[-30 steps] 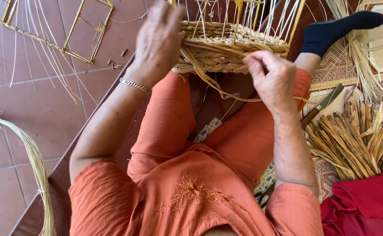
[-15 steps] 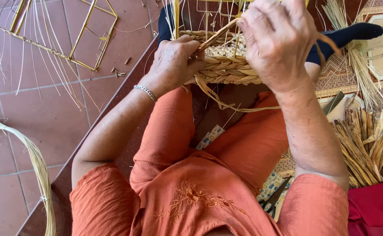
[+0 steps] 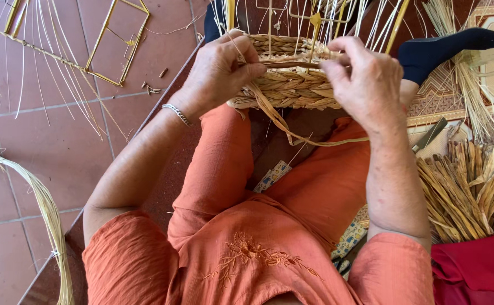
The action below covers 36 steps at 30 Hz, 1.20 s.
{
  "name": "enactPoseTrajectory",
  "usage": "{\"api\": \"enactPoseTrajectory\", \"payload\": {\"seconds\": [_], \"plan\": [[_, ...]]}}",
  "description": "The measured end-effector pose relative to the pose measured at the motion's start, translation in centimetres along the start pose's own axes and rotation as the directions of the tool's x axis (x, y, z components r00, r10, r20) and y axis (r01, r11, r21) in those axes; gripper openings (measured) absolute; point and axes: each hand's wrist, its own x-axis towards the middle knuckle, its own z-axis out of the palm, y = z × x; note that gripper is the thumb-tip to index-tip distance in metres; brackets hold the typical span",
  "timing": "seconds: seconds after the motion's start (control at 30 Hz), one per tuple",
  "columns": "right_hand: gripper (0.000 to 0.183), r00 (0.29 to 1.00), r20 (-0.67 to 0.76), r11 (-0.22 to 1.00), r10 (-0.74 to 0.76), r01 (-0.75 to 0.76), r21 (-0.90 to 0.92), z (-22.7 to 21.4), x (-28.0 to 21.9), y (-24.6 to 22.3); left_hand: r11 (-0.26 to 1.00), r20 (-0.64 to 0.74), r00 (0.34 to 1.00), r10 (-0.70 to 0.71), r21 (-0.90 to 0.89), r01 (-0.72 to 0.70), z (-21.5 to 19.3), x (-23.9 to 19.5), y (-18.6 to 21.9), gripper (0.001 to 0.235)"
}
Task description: The person weaves a basket by hand, interlacing dried palm fronds through a vertical bamboo frame. They repeatedly pull and tuck the fronds to build up the basket's side wall.
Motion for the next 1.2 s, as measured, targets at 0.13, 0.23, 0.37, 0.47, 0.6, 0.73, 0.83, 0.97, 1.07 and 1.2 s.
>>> {"api": "enactPoseTrajectory", "payload": {"seconds": [0.13,0.23,0.37,0.47,0.6,0.73,0.83,0.97,1.07,1.2], "plan": [[0.026,0.998,-0.019,0.997,-0.054,0.053,-0.051,2.4,0.3,-1.5,0.985,0.056,0.984,0.166,-0.052,-0.164,-2.2,-0.2,-0.1,0.013],[0.027,0.989,-0.101,0.987,-0.111,0.098,-0.125,3.4,0.2,-1.4,0.965,0.199,0.978,0.066,-0.263,-0.012,-3.1,0.1,0.4,0.006],[0.027,0.999,-0.052,1.0,0.011,-0.01,0.015,3.8,-1.7,-1.2,0.975,0.174,0.974,-0.147,-0.138,0.172,-2.9,0.3,1.2,0.008],[0.022,0.99,-0.011,0.943,0.14,-0.13,0.305,3.6,-3.5,-2.1,0.961,0.168,0.957,-0.237,-0.108,0.257,-2.2,0.5,1.3,0.01],[0.012,0.99,-0.107,0.917,0.093,-0.043,0.398,3.3,-5.2,-3.1,0.994,0.057,0.993,-0.104,-0.029,0.106,-1.9,0.0,1.3,0.012],[0.016,0.957,-0.226,0.964,0.181,-0.127,0.234,3.2,-9.3,-0.8,0.985,0.146,0.984,-0.106,-0.122,0.124,-2.6,-0.7,1.5,0.011],[0.012,0.894,-0.345,0.951,0.287,-0.223,0.213,3.8,-15.0,4.2,0.965,0.158,0.971,-0.182,-0.161,0.207,-2.6,-1.2,1.0,0.007],[0.013,0.54,-0.355,0.645,0.763,-0.67,0.367,3.7,-25.4,14.0,0.885,0.17,0.919,-0.355,-0.255,0.389,-2.2,-1.4,0.0,0.007],[0.008,0.512,-0.39,0.607,0.765,-0.776,0.172,3.3,-33.7,20.0,0.878,0.176,0.914,-0.367,-0.26,0.402,-2.3,-1.9,-0.3,0.006],[0.019,0.496,-0.43,0.397,0.754,-0.866,-0.304,4.3,-40.9,23.4,0.878,0.152,0.911,-0.383,-0.247,0.41,-2.1,-2.3,-0.2,0.006]]}}
